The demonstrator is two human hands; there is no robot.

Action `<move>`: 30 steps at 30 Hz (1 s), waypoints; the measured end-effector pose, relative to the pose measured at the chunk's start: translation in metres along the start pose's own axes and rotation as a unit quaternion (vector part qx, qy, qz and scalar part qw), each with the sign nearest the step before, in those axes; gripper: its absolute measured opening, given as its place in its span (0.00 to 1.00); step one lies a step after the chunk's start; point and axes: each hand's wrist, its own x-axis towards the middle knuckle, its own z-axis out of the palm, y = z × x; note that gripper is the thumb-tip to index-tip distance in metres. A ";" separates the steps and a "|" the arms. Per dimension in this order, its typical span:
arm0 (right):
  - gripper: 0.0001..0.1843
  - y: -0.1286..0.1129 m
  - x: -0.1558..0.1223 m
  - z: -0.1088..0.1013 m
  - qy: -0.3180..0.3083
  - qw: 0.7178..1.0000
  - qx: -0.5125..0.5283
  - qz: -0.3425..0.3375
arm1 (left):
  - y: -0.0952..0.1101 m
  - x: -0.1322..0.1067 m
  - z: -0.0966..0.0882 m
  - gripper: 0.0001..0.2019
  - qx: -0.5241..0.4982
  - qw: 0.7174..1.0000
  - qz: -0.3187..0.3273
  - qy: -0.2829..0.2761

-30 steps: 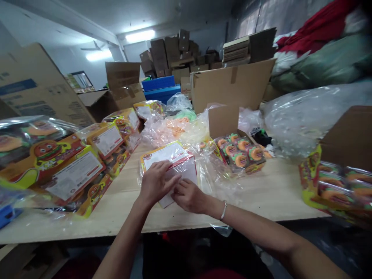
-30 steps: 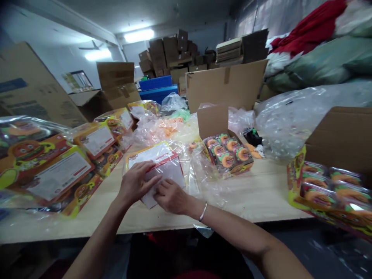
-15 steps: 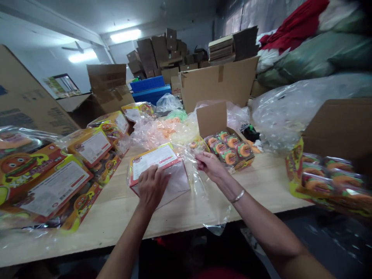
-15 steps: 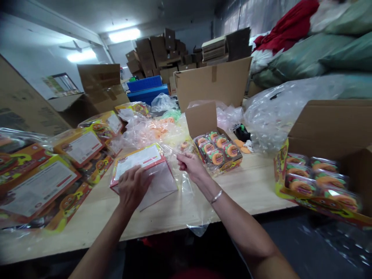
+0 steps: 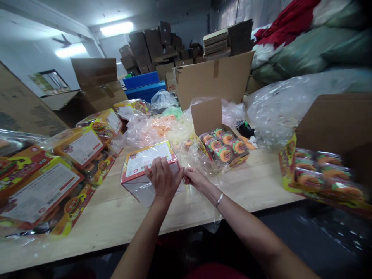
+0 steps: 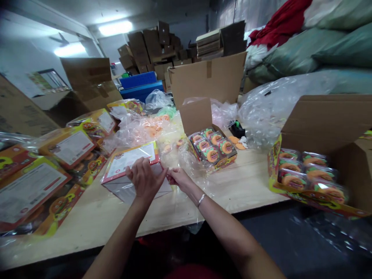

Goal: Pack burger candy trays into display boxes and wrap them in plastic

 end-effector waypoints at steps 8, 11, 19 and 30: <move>0.22 0.008 -0.010 -0.007 0.042 0.997 -0.065 0.023 | 0.001 -0.009 0.012 0.26 0.009 0.999 -0.004 0.039; 0.08 0.001 -0.026 -0.011 0.127 0.962 -0.184 -0.157 | -0.009 -0.012 0.009 0.26 0.019 0.998 0.018 0.049; 0.20 0.010 -0.041 0.001 -0.020 0.815 -0.496 -0.299 | -0.013 -0.015 0.002 0.32 0.012 0.998 0.053 0.035; 0.18 -0.122 -0.031 -0.244 0.469 0.760 -0.422 -0.157 | -0.027 -0.022 0.018 0.13 -0.045 0.989 0.142 0.023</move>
